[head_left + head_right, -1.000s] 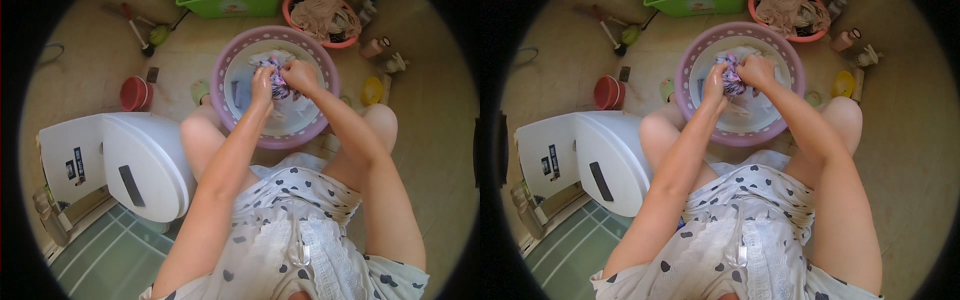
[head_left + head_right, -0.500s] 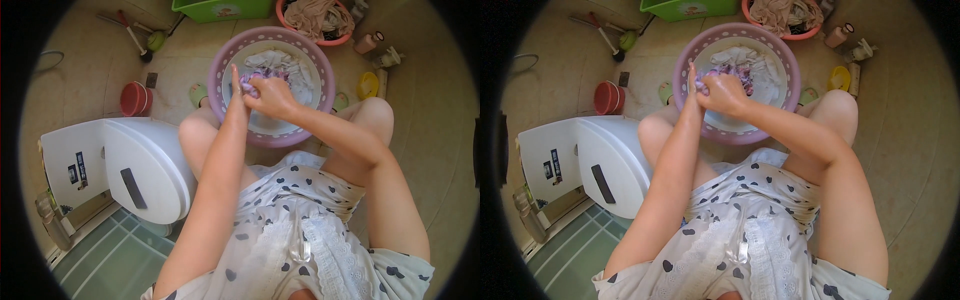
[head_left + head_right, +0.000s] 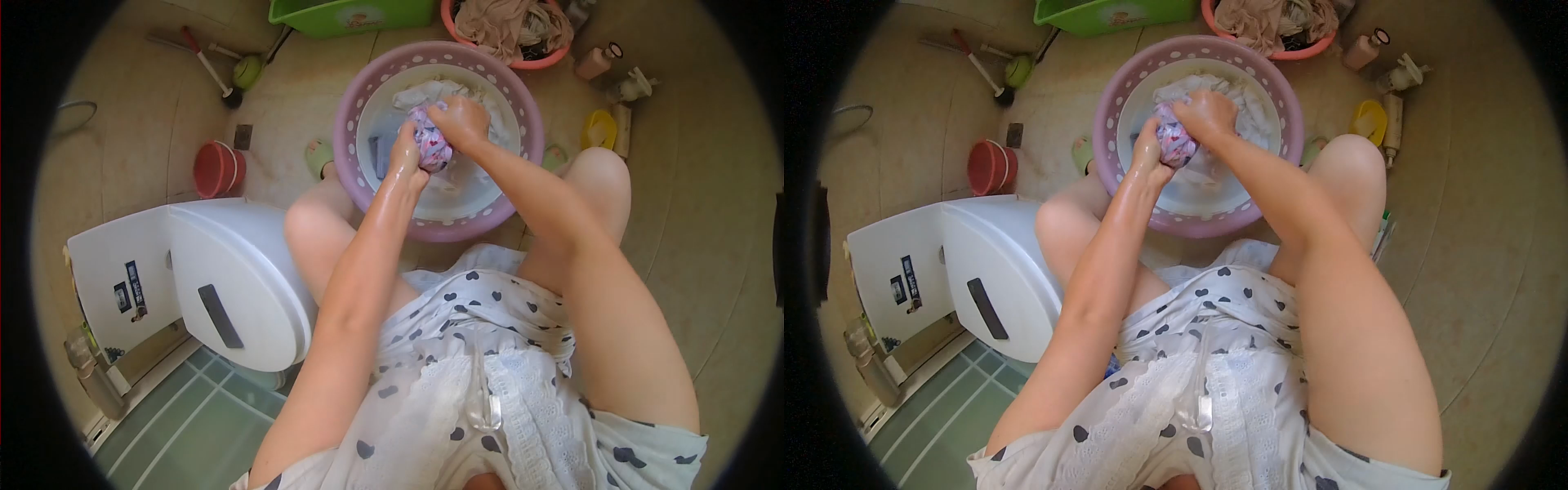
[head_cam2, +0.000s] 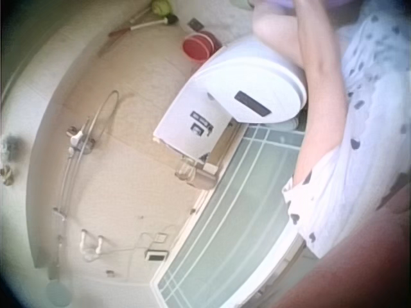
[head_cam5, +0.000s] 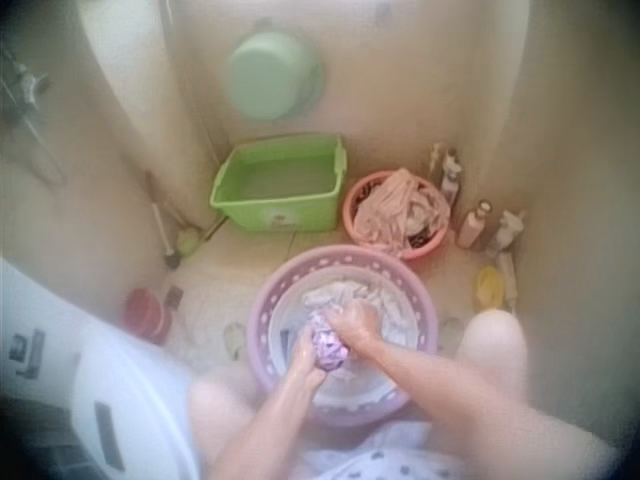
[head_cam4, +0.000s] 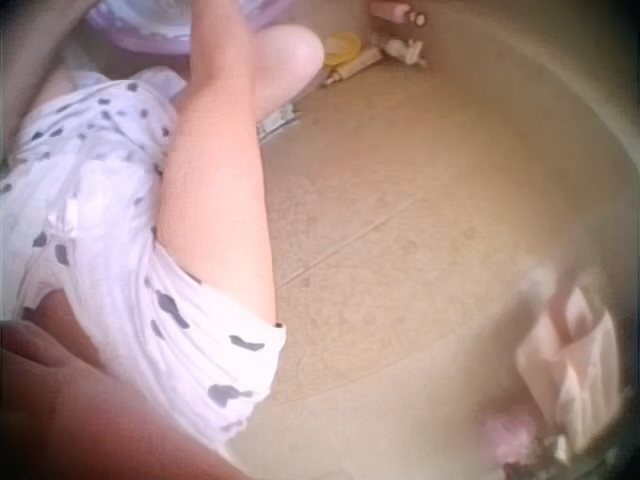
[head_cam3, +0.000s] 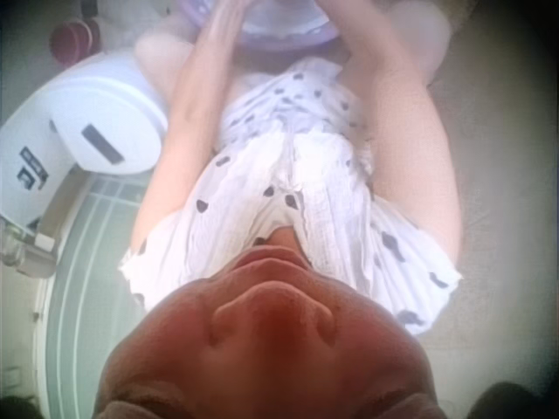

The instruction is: The person hand-washes laundry in a washbasin by rubbing a bar of soap onto garments, scrubbing them by hand, and wringing them out.

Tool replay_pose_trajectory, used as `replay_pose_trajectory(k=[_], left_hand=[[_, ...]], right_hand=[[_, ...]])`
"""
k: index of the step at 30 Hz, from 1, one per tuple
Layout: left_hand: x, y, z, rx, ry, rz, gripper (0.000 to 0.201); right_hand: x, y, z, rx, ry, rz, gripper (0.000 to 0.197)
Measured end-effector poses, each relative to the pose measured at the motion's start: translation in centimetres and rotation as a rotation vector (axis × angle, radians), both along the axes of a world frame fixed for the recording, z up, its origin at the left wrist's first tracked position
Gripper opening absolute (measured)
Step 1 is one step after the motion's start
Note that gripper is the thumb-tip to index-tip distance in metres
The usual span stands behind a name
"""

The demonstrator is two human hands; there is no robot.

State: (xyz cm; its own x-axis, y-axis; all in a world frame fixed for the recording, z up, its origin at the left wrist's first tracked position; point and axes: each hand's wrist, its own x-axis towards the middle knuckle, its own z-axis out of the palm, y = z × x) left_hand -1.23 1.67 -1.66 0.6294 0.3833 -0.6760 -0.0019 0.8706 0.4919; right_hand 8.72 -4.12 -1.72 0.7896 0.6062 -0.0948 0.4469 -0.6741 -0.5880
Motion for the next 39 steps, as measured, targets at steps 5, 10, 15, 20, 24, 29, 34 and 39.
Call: replay_pose_trajectory(k=[5,10,15,20,24,29,34,39], left_hand=[[1.4,-1.8,-0.6,-0.144,-0.066,-0.073,0.036],[-1.3,1.6,-6.9,-0.123,0.172,-0.071,0.048],[-1.1,-1.0,-15.5,1.007,0.991,-0.545,0.08],[-2.4,-1.6,-19.0,1.691,0.76,-1.095,0.075],[-2.4,-0.6,-22.4,1.613,0.77,-1.156,0.07],[-3.4,3.5,-27.4,1.352,0.679,-1.631,0.058],[0.1,6.8,-21.8,1.058,0.712,-1.539,0.053],[-2.8,2.0,-21.9,1.08,0.908,-0.736,0.055]], right_hand=[[5.4,-3.8,-13.5,0.148,0.53,-0.163,0.047],[3.6,-4.1,-13.5,0.269,1.705,-0.368,0.068],[1.8,-5.2,-17.7,-0.108,0.215,-0.037,0.061],[-2.1,-4.2,-21.2,-0.239,-0.192,0.135,0.051],[-1.9,-4.2,-23.9,-0.239,-0.163,0.188,0.039],[4.5,-2.3,-26.8,-0.178,0.384,0.428,0.032],[8.2,-0.7,-22.6,-0.286,0.382,0.481,0.039],[0.6,-3.8,-20.5,0.063,-0.17,-0.035,0.039]])
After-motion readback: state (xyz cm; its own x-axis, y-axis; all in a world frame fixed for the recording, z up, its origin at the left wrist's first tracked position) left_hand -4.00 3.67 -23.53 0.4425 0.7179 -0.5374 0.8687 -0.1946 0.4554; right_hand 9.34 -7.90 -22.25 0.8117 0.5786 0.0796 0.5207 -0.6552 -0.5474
